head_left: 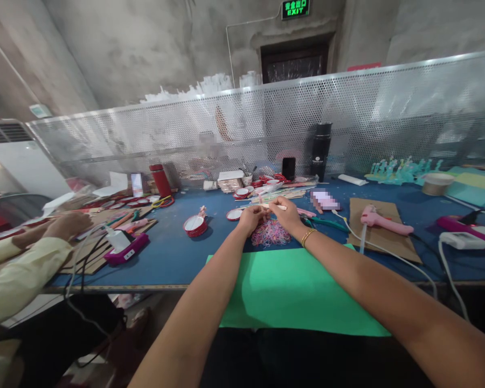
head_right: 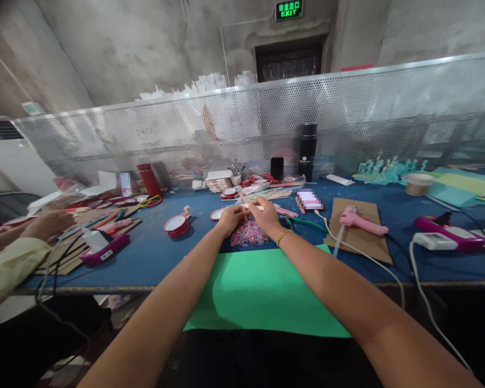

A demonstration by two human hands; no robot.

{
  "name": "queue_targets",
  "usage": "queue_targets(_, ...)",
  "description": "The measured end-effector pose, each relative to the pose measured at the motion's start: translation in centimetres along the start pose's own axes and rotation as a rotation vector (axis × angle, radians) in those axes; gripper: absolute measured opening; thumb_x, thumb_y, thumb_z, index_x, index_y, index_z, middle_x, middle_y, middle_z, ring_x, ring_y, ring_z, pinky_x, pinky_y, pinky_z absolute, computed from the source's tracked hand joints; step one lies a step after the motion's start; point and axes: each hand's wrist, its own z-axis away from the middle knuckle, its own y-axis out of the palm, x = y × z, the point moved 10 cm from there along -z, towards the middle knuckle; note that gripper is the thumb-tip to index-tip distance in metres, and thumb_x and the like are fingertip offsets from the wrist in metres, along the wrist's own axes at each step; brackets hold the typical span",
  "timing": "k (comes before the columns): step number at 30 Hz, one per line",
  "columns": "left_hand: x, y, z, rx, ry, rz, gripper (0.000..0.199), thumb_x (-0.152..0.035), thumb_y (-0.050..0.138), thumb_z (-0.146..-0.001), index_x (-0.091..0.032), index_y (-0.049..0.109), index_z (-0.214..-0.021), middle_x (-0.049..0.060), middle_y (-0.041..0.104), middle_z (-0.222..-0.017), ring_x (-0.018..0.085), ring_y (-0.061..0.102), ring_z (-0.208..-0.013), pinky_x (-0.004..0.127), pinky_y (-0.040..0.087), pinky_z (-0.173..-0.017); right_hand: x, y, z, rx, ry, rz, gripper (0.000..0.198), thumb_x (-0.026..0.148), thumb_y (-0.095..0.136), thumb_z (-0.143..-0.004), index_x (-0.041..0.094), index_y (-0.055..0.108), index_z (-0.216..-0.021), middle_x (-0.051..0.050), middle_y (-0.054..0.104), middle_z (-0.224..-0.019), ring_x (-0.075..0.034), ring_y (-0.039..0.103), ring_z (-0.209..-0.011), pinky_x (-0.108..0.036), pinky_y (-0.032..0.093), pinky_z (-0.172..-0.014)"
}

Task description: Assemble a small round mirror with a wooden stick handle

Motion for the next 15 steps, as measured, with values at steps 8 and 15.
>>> queue_targets(8, 0.2, -0.1, 0.0, -0.006, -0.034, 0.032, 0.017, -0.027, 0.071, -0.065, -0.014, 0.061, -0.071, 0.001, 0.062, -0.063, 0.013, 0.059, -0.061, 0.027, 0.046, -0.064, -1.1, -0.6, -0.2, -0.043, 0.055, -0.009, 0.015, 0.031, 0.049, -0.074, 0.022, 0.054, -0.063, 0.001, 0.062, -0.064, -0.017, 0.055, -0.066, -0.027, 0.042, -0.065)
queue_targets(15, -0.2, 0.1, 0.2, -0.008, -0.017, 0.013, 0.023, -0.030, 0.073, -0.063, -0.014, 0.058, -0.063, 0.000, 0.060, -0.059, 0.013, 0.057, -0.058, 0.026, 0.046, -0.062, -0.1, 0.0, 0.1, -0.005, 0.008, -0.005, 0.017, 0.031, 0.048, -0.075, 0.021, 0.052, -0.062, 0.001, 0.060, -0.065, -0.016, 0.054, -0.066, -0.026, 0.041, -0.064)
